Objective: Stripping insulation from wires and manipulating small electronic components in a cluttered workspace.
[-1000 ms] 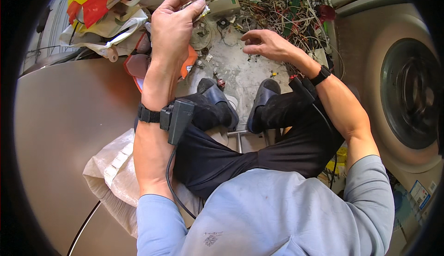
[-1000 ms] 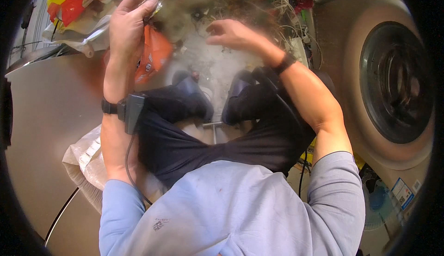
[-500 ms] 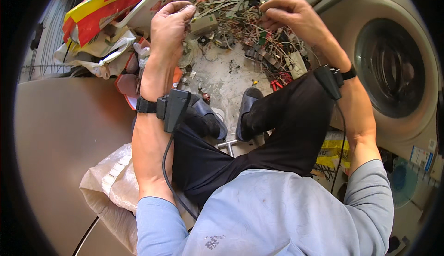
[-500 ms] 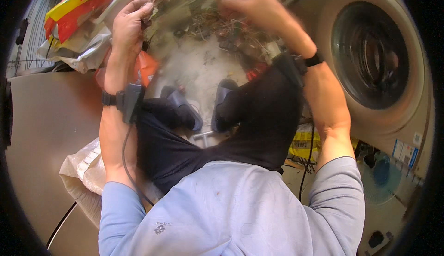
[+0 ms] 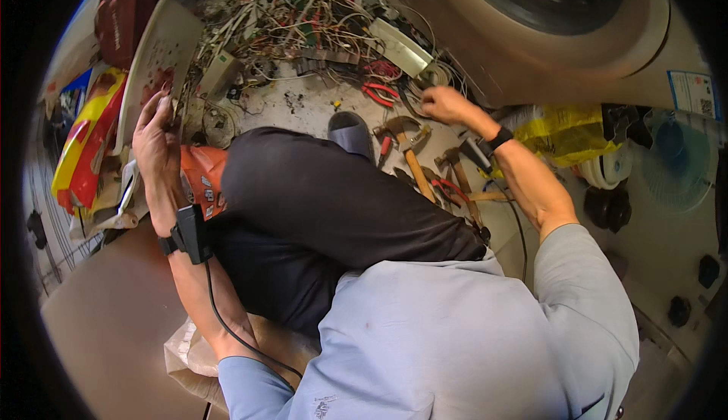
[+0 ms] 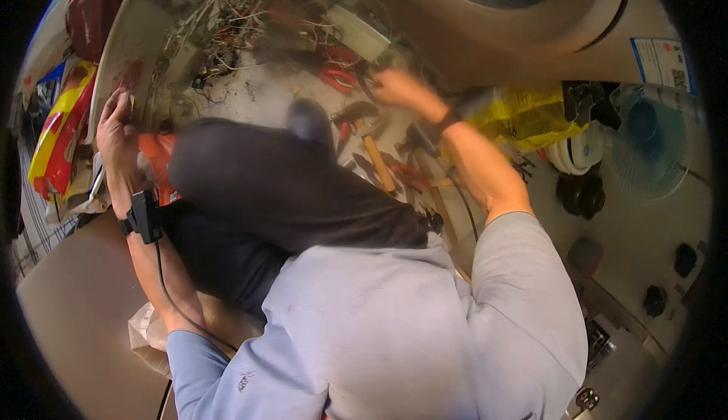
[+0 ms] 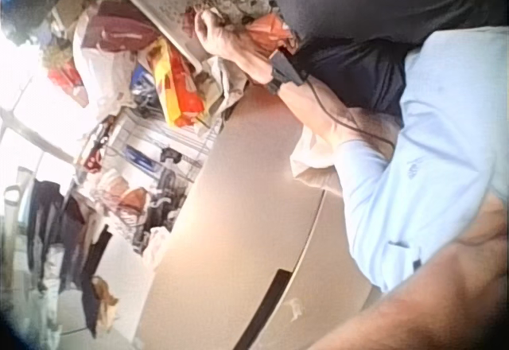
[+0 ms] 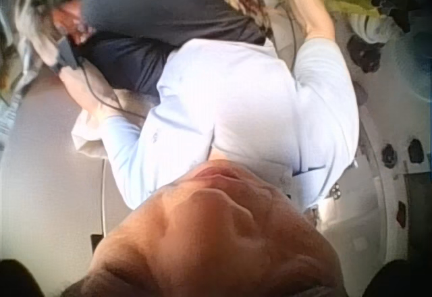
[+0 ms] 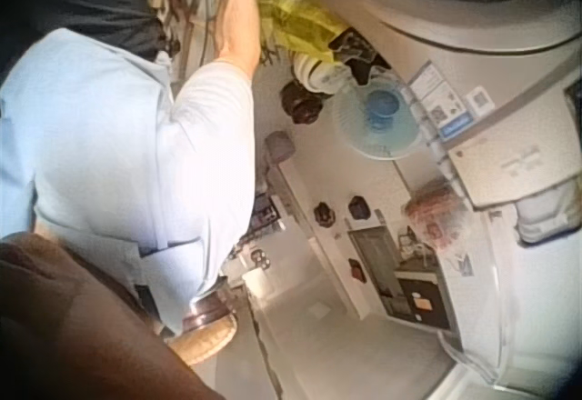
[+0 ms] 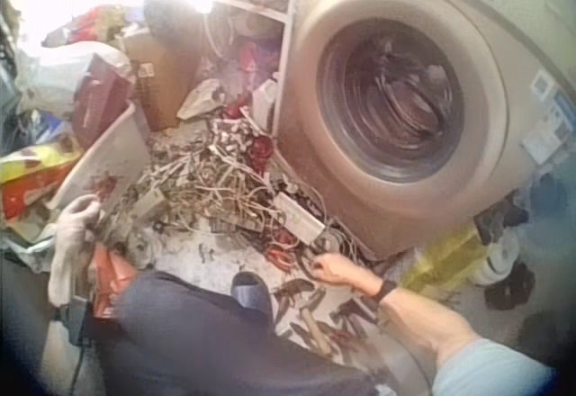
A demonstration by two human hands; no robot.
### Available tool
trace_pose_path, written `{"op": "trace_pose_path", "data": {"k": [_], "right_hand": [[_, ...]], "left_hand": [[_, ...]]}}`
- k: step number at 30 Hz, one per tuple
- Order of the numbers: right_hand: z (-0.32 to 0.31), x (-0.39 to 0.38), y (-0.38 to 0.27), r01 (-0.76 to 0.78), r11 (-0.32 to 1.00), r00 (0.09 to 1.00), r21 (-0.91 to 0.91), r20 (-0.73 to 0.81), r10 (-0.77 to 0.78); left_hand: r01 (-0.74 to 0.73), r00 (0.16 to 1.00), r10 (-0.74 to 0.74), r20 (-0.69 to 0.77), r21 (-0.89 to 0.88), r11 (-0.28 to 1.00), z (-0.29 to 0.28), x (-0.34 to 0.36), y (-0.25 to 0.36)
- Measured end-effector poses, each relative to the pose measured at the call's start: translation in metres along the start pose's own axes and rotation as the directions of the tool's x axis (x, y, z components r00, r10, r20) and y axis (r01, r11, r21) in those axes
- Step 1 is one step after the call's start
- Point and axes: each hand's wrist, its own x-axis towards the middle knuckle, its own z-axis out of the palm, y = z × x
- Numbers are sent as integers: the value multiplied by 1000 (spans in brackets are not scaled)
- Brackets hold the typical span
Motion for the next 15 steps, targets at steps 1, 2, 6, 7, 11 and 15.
{"op": "trace_pose_path", "data": {"k": [1,2,6,7,11,15], "right_hand": [[29,-15,14,-91,994,986,57,143,82],[64,-38,47,-32,999,996,-42,82,36],[139,-108,90,-318,947,850,43,455,265],[148,-123,95,-328,945,844,16,455,285],[169,-187,116,-379,877,864,296,454,220],[156,-200,67,-487,726,852,485,448,272]], "left_hand": [[-5,998,9,-55,73,997,4,-8,-2],[7,1000,-7,1,100,995,4,-5,-5],[8,995,18,-97,266,964,13,-6,-13],[42,991,-18,-133,179,983,19,-5,-15],[84,996,-84,-11,202,976,22,18,-30],[124,991,-106,-83,260,958,2,22,-25]]}}
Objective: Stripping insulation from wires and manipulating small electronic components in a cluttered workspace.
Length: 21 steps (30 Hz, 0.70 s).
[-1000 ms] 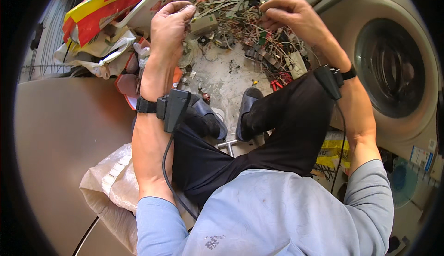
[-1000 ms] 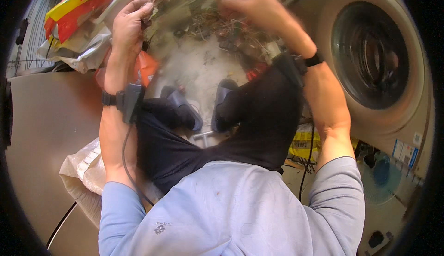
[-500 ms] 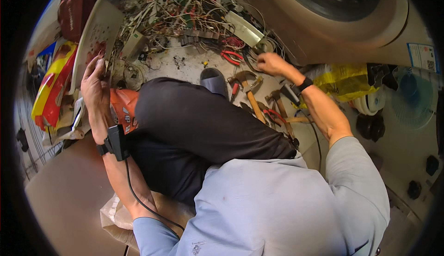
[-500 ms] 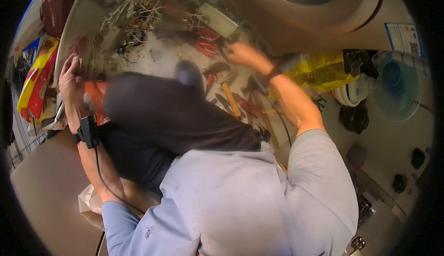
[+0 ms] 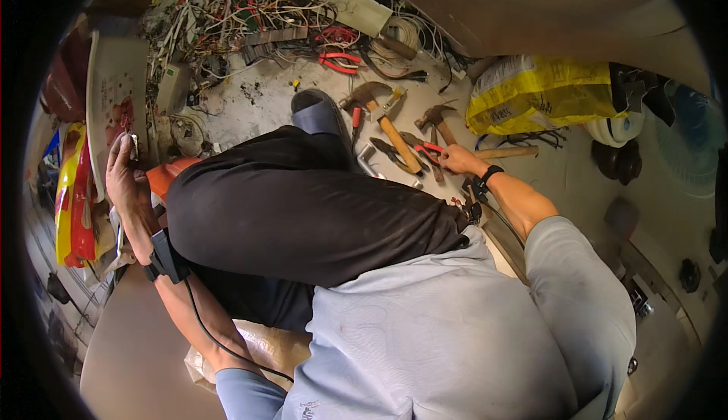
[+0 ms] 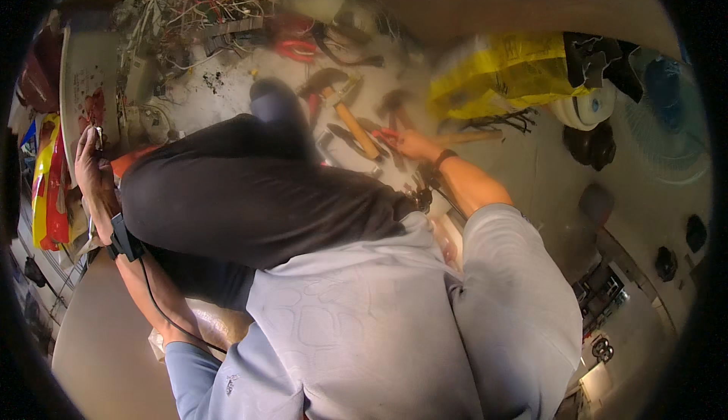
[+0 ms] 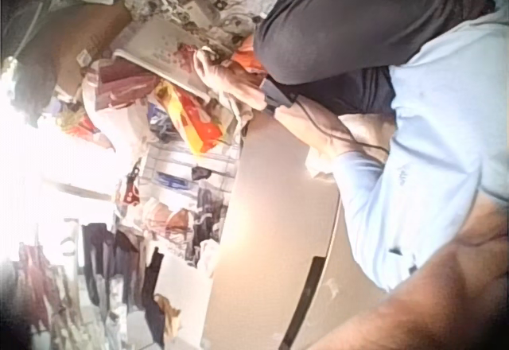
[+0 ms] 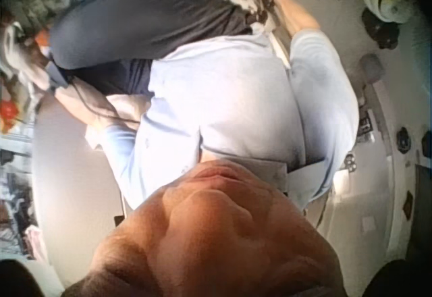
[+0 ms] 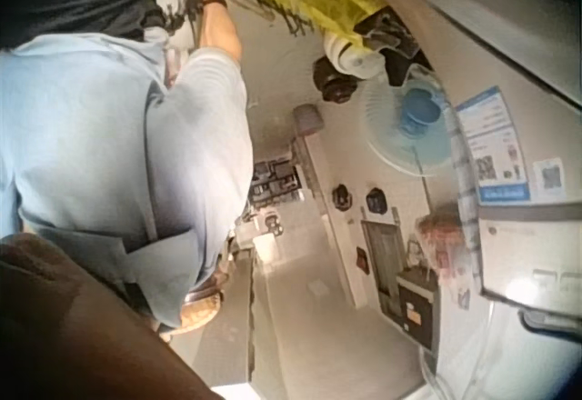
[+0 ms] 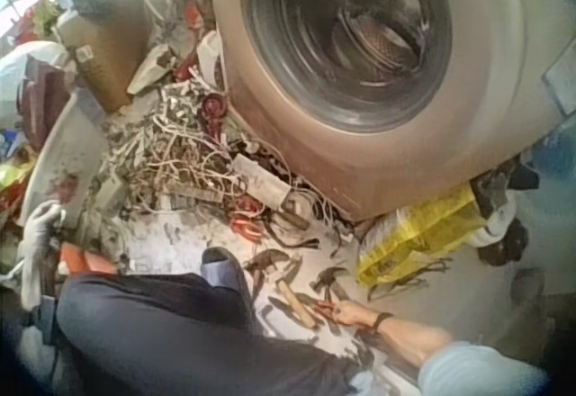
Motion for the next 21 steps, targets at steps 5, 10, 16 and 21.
{"op": "trace_pose_path", "data": {"k": [5,10,16,21], "right_hand": [[32,18,19,234,919,972,-318,97,-214],[55,56,-8,364,835,912,-413,341,-228],[41,29,39,251,833,911,-494,411,-31],[-13,-32,138,-20,936,984,-352,159,80]], "left_hand": [[-2,998,-9,68,150,989,30,10,-9],[-107,988,76,135,237,965,33,8,-16],[83,997,-80,-23,240,967,-4,-2,-16],[105,994,-110,11,235,966,35,10,-41]]}}
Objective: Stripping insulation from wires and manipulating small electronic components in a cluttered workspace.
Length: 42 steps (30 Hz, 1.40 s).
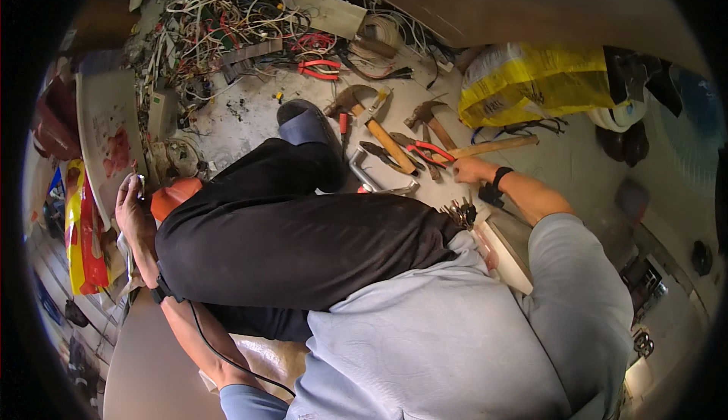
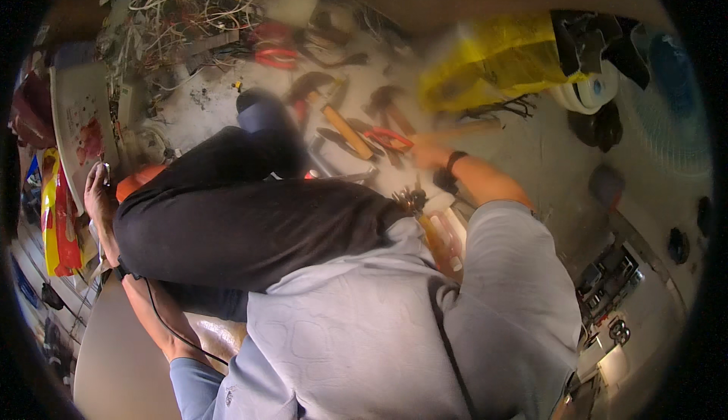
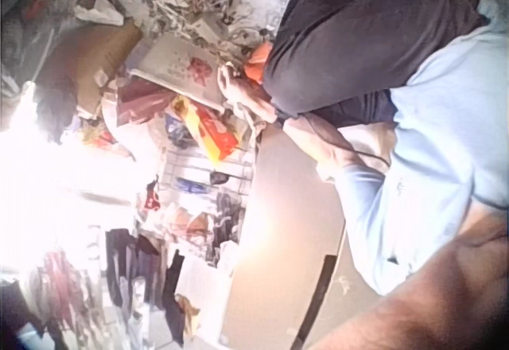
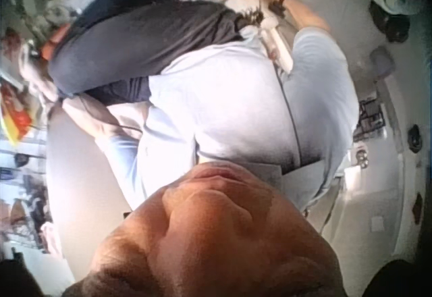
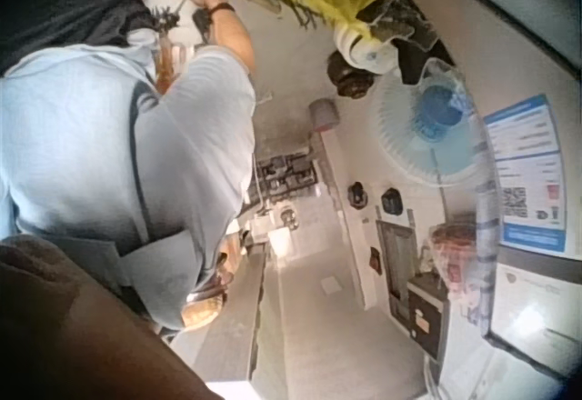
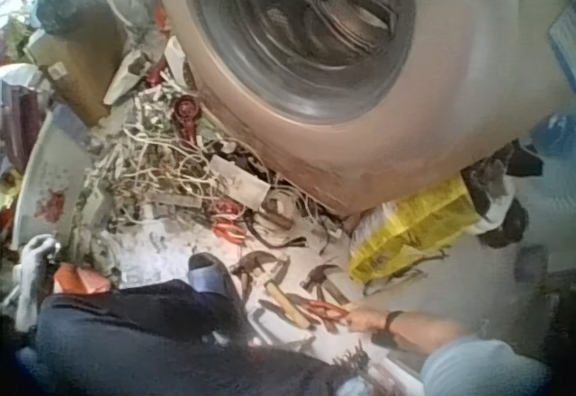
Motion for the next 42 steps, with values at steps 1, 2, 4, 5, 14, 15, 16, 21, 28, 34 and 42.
{"op": "trace_pose_path", "data": {"k": [1,2,4,5,14,15,16,21,28,34,42], "right_hand": [[-8,-10,9,-19,1000,1000,22,-9,19],[-10,-21,16,-40,998,999,45,-17,41],[-39,-34,-38,-38,986,997,163,-66,49],[-50,-44,-52,-45,977,994,208,-86,64],[61,-31,94,-35,986,991,-164,-137,12],[68,-18,72,-1,988,993,-156,-116,-18],[74,-8,49,42,999,998,-7,-54,-42],[61,20,-25,145,931,988,335,-97,-119],[54,7,-30,162,986,940,51,-312,-138],[60,26,-69,220,957,935,191,-320,-152],[46,0,-43,115,981,934,157,-354,-53]], "left_hand": [[-2,1000,2,21,-1,1000,-5,2,0],[-4,999,4,45,-3,1000,-9,5,0],[-134,991,134,16,187,973,-66,-5,11],[-215,977,210,47,292,932,-82,-8,13],[-76,997,74,26,138,988,-33,1,-4],[40,999,-40,-19,30,999,-41,-9,4],[54,998,-50,-36,119,991,-44,-17,9],[-137,991,126,56,368,920,-98,-37,31],[143,989,-141,-55,27,989,-55,-62,32],[133,991,-129,-35,216,967,-70,-50,33],[187,982,-184,-34,206,960,-75,-67,6]]}}
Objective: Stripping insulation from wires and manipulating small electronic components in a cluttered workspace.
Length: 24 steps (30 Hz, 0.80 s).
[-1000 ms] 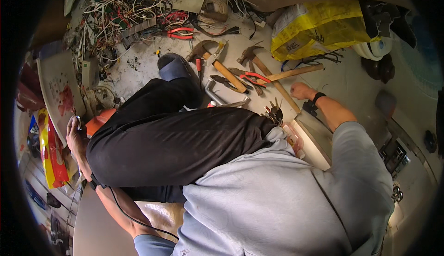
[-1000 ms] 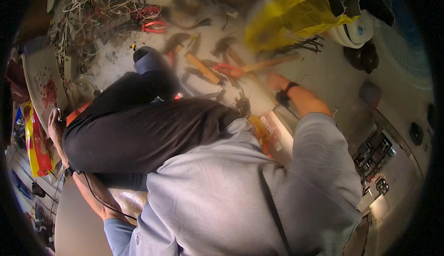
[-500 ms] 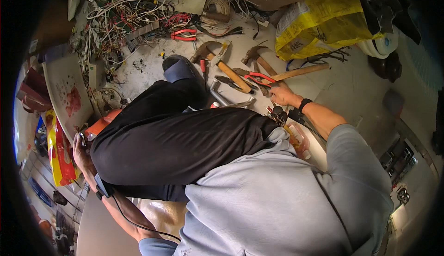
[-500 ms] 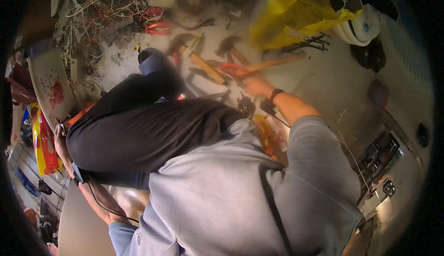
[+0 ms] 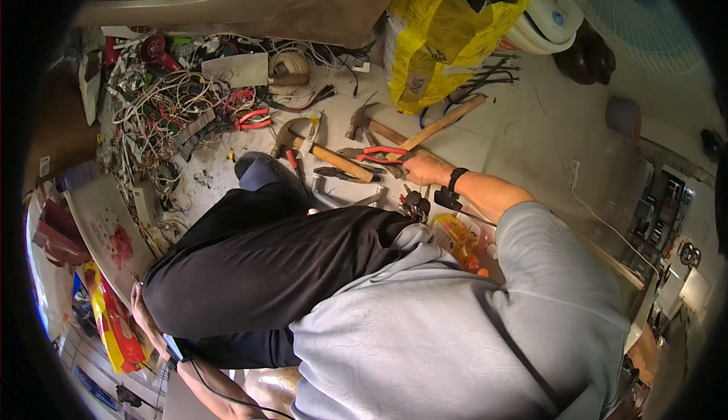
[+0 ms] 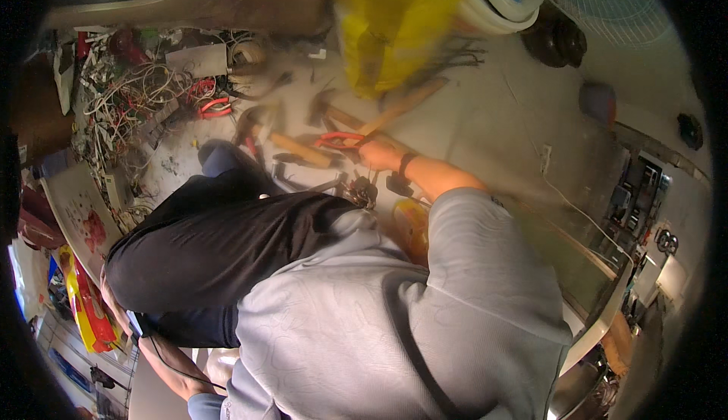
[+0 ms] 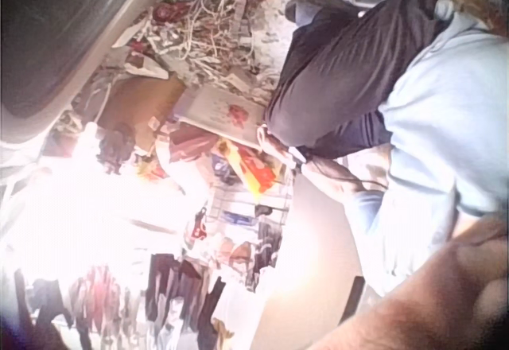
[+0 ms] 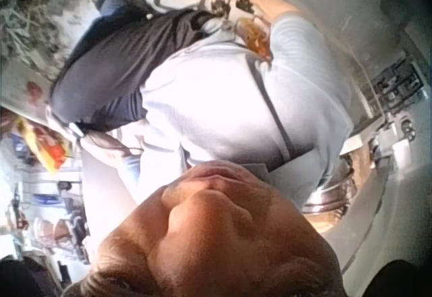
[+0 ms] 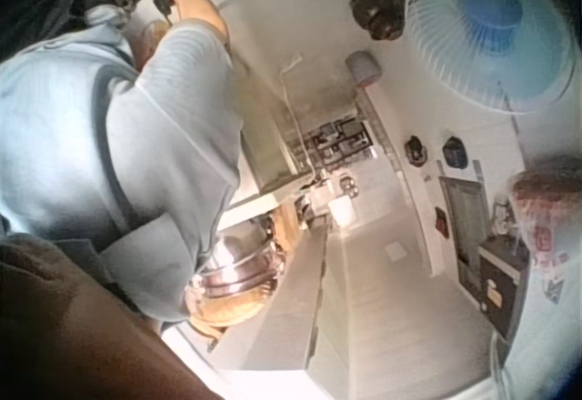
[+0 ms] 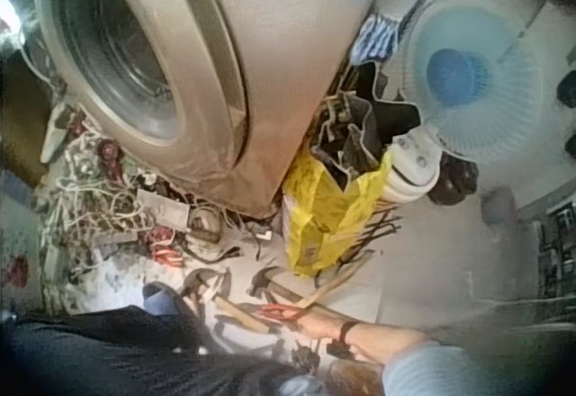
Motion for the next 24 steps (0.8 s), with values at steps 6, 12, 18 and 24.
{"op": "trace_pose_path", "data": {"k": [6,12,18,24], "right_hand": [[-17,-14,-6,6,997,970,74,-245,12],[-50,21,-48,-14,996,987,-89,-160,0],[-90,112,-101,268,912,959,-310,-9,-285],[-123,191,-144,294,887,946,-357,-21,-322]], "left_hand": [[-51,997,54,51,-65,997,-15,14,11],[-164,986,159,-45,-145,976,4,25,22],[-266,964,265,-26,-160,951,-3,6,39],[-332,943,330,-52,-237,913,-10,13,39]]}}
